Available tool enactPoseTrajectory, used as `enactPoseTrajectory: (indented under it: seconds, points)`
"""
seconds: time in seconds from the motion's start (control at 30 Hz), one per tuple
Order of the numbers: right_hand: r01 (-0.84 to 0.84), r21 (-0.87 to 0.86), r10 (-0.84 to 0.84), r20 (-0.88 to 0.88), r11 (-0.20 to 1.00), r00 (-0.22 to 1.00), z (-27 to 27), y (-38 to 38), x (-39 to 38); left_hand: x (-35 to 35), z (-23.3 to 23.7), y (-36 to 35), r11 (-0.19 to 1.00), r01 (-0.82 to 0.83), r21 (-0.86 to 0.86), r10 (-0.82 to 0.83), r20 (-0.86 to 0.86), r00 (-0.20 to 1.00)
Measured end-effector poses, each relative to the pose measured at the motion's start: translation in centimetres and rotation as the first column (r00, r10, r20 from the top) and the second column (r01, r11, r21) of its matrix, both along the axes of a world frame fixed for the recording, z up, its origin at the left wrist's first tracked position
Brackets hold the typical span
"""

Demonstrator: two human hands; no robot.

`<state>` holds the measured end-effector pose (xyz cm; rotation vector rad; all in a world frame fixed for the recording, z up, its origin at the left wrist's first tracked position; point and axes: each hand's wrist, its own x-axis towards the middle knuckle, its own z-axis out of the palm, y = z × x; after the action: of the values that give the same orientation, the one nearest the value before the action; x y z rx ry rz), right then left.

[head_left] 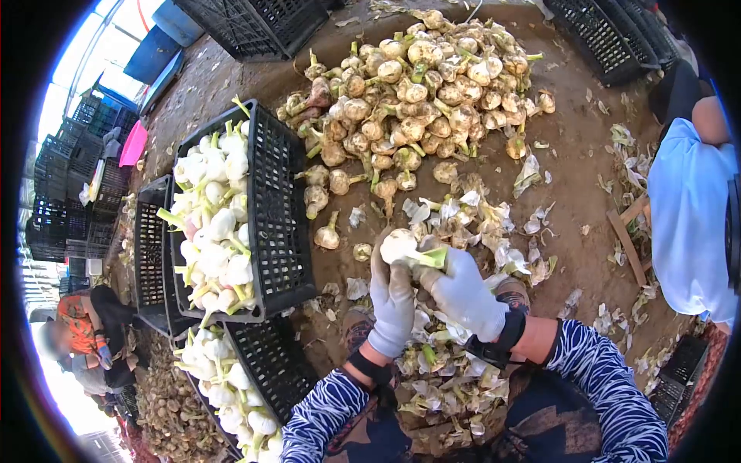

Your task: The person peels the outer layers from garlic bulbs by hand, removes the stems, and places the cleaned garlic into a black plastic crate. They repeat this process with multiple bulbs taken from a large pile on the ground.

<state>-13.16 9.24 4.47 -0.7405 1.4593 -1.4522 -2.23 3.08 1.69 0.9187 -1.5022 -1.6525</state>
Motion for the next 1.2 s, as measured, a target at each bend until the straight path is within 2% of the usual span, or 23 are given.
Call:
enactPoseTrajectory:
  seconds: [0.07, 0.1, 0.17, 0.2, 0.27, 0.3, 0.33, 0.4, 0.47, 0.57, 0.67, 0.7, 0.73, 0.77, 0.8, 0.83, 0.87, 0.93, 0.97, 1.03, 1.07, 1.13, 1.2]
  points:
    - [-0.026, -0.022, 0.022, -0.174, 0.999, 0.984, -1.2, 0.5, -0.5, 0.3, -0.1, 0.3, 0.983, -0.031, 0.183, 0.049, -0.093, 0.995]
    - [-0.031, -0.021, 0.027, -0.171, 0.999, 0.985, -0.7, 0.7, -0.8, 0.2, 0.5, 0.2, 0.982, -0.037, 0.183, 0.054, -0.089, 0.995]
    - [-0.194, -0.02, 0.148, -0.572, 0.981, 0.807, 0.8, 1.2, -1.6, 0.2, 1.9, -0.4, 0.965, 0.04, 0.258, -0.001, -0.152, 0.988]
    - [-0.195, -0.016, 0.151, -0.571, 0.981, 0.807, 0.7, 1.4, -1.6, 0.6, 1.5, -0.9, 0.964, 0.04, 0.262, 0.001, -0.151, 0.988]
    - [-0.317, 0.005, 0.303, -0.318, 0.948, 0.898, 0.2, 1.8, -1.6, 1.8, 0.1, -1.9, 0.983, 0.18, 0.029, -0.183, 0.131, 0.974]
    - [-0.403, 0.074, 0.403, 0.013, 0.912, 0.915, 0.2, 1.9, -1.9, 1.8, 0.1, -1.6, 0.956, 0.111, 0.271, -0.128, 0.049, 0.991]
    - [-0.403, 0.077, 0.403, 0.018, 0.912, 0.915, 0.4, 2.0, -2.4, 1.9, 0.2, -1.5, 0.955, 0.11, 0.275, -0.129, 0.052, 0.99]
    - [-0.346, 0.151, 0.211, 0.552, 0.926, 0.807, 1.4, 2.1, -3.6, 1.9, 0.6, -1.5, 0.921, 0.183, 0.344, -0.176, -0.053, 0.983]
    - [-0.295, 0.108, 0.166, 0.622, 0.949, 0.765, 1.0, 2.0, -4.0, 2.0, 0.5, -1.5, 0.872, 0.191, 0.451, -0.157, -0.112, 0.981]
    - [-0.113, 0.072, 0.022, 0.741, 0.991, 0.671, 0.7, 1.7, -5.2, 2.2, 0.5, -1.9, 0.729, 0.361, 0.581, -0.267, -0.244, 0.932]
    - [0.123, 0.086, -0.15, 0.565, 0.989, 0.811, -0.7, 1.0, -8.4, 2.7, 0.7, -1.5, 0.624, 0.506, 0.595, -0.375, -0.341, 0.862]
    - [-0.141, 0.21, 0.115, 0.131, 0.968, 0.985, -0.4, 1.1, -9.9, 2.4, 0.8, -1.3, 0.587, 0.532, 0.61, -0.348, -0.403, 0.846]
    - [-0.141, 0.21, 0.115, 0.132, 0.968, 0.985, -0.5, 1.3, -9.9, 2.5, 0.8, -1.3, 0.587, 0.531, 0.611, -0.348, -0.403, 0.847]
    - [-0.244, 0.433, 0.432, -0.415, 0.868, 0.801, -0.7, 1.4, -9.6, 2.6, 0.8, -1.3, 0.626, 0.487, 0.609, -0.313, -0.375, 0.872]
    - [-0.166, 0.651, 0.67, -0.697, 0.741, 0.255, -1.1, 1.7, -9.3, 2.7, 0.8, -1.3, 0.663, 0.44, 0.605, -0.277, -0.348, 0.896]
    - [-0.244, 0.433, 0.497, -0.737, 0.868, 0.459, -1.6, 2.5, -8.6, 2.3, 1.6, -1.3, 0.726, 0.358, 0.587, -0.256, -0.252, 0.933]
    - [-0.244, 0.434, 0.498, -0.736, 0.867, 0.459, -1.6, 3.2, -7.9, 2.3, 1.5, -1.5, 0.725, 0.357, 0.588, -0.255, -0.252, 0.933]
    - [-0.251, 0.193, 0.314, -0.472, 0.949, 0.824, 0.2, 3.4, -5.8, 2.1, 1.1, -1.8, 0.757, 0.35, 0.552, -0.289, -0.198, 0.937]
    - [-0.245, 0.195, 0.31, -0.472, 0.95, 0.825, -0.1, 3.3, -4.8, 1.7, 1.4, -1.4, 0.792, 0.273, 0.547, -0.265, -0.096, 0.959]
    - [-0.144, 0.123, 0.164, -0.174, 0.982, 0.971, -1.3, 2.8, -3.1, 1.2, 1.6, -1.0, 0.821, 0.281, 0.496, -0.282, -0.075, 0.957]
    - [-0.135, 0.12, 0.155, -0.173, 0.984, 0.973, -1.4, 2.6, -3.0, 1.2, 1.7, -0.9, 0.849, 0.284, 0.445, -0.291, -0.055, 0.955]
    - [-0.054, 0.131, 0.057, -0.017, 0.99, 0.998, -1.3, 2.1, -2.8, 1.2, 1.6, -0.8, 0.816, 0.227, 0.531, -0.206, -0.1, 0.973]
    - [0.03, 0.1, -0.034, 0.035, 0.994, 0.999, -1.0, 2.2, -2.3, 0.8, 2.1, -0.4, 0.902, 0.191, 0.388, -0.199, -0.019, 0.98]
